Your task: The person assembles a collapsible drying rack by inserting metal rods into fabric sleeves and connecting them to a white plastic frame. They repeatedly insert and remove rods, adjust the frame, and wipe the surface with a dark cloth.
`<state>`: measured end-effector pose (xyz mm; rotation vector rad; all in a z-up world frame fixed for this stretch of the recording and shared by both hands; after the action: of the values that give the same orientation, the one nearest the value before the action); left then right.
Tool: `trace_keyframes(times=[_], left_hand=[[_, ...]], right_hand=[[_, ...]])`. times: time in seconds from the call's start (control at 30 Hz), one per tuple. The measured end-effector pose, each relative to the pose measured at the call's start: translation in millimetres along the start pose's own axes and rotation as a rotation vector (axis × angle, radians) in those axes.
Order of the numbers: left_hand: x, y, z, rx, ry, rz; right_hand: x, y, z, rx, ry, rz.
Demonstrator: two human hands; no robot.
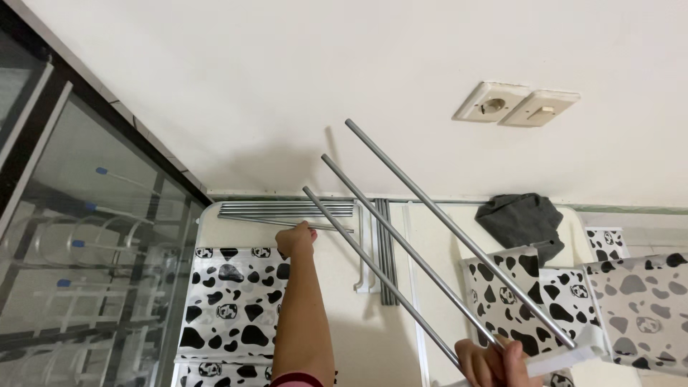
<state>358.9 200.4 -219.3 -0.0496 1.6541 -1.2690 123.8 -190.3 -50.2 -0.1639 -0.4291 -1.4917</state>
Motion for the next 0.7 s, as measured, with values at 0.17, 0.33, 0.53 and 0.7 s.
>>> trace_keyframes(times=[0.17, 0.33, 0.53, 0.7], left_hand=[[5, 14, 16, -0.028, -0.055, 0.005], [14, 37, 23, 0.023, -0.035, -0.021], [17, 29, 19, 0.252, -0.088, 0.028], [7, -75, 11, 0.679, -0.005, 0.108]], right_hand=[[0, -25, -51, -0.412, 1.754, 0.035], [12, -18, -46, -0.272, -0.170, 0.053], [16, -5, 25, -0.474, -0.883, 0.106], [-11, 26, 75, -0.374, -0.726, 0.044]])
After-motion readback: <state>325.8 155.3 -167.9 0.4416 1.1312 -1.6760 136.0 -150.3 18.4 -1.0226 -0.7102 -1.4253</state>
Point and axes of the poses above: each hand's wrist, its own y-axis towards the middle knuckle, its own z-axis out of the palm, x = y × z, the point moved 5 cm from there along y, towards the middle knuckle, and after that the axes turned 10 degrees about x, right-handed, at the moved point
